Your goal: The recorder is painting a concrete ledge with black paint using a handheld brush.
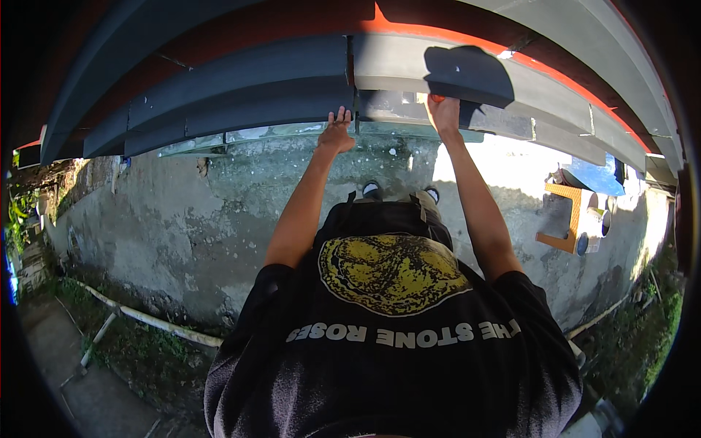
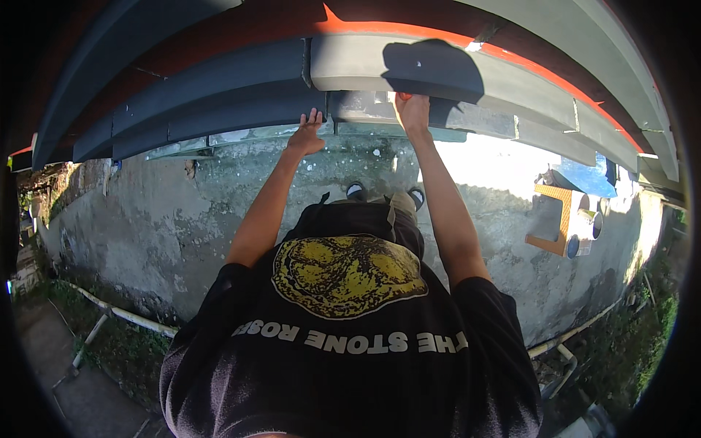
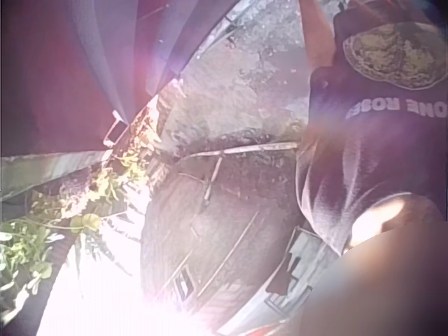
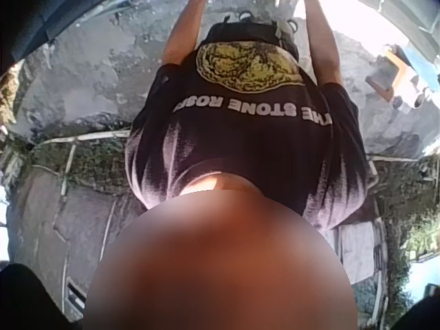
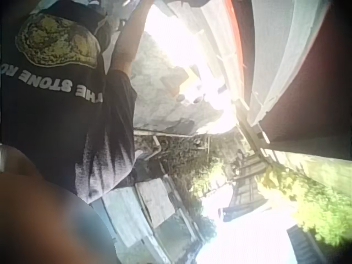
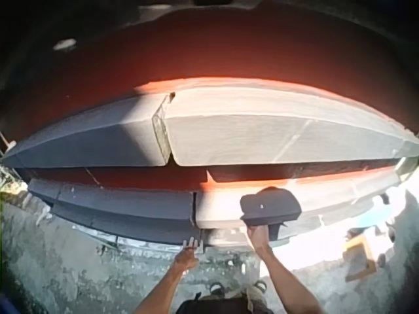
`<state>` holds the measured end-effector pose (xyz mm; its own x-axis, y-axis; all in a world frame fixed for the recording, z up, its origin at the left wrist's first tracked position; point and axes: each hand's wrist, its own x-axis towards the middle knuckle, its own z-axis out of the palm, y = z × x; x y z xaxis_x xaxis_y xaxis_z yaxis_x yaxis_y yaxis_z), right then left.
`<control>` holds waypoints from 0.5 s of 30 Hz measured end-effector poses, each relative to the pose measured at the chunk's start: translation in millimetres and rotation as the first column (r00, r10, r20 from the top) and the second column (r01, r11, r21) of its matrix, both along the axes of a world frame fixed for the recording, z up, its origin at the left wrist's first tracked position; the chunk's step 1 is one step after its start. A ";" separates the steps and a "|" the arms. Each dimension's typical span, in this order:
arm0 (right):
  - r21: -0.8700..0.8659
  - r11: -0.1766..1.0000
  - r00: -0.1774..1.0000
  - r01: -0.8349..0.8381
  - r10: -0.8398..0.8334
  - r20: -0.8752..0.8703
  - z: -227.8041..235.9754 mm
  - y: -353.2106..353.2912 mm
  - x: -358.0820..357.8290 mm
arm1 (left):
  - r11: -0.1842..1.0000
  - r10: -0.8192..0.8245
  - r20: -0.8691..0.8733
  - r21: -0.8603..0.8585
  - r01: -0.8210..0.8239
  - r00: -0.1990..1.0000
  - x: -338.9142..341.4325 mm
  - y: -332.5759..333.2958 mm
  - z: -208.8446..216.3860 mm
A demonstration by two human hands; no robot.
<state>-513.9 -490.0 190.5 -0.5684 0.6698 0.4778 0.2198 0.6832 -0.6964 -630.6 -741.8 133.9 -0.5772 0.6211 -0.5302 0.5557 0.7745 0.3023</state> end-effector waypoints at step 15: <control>-0.330 0.917 0.961 -0.226 0.265 0.078 9.7 -8.6 27.9 | 1.000 -0.016 -0.028 -0.013 0.015 0.999 3.3 6.7 3.8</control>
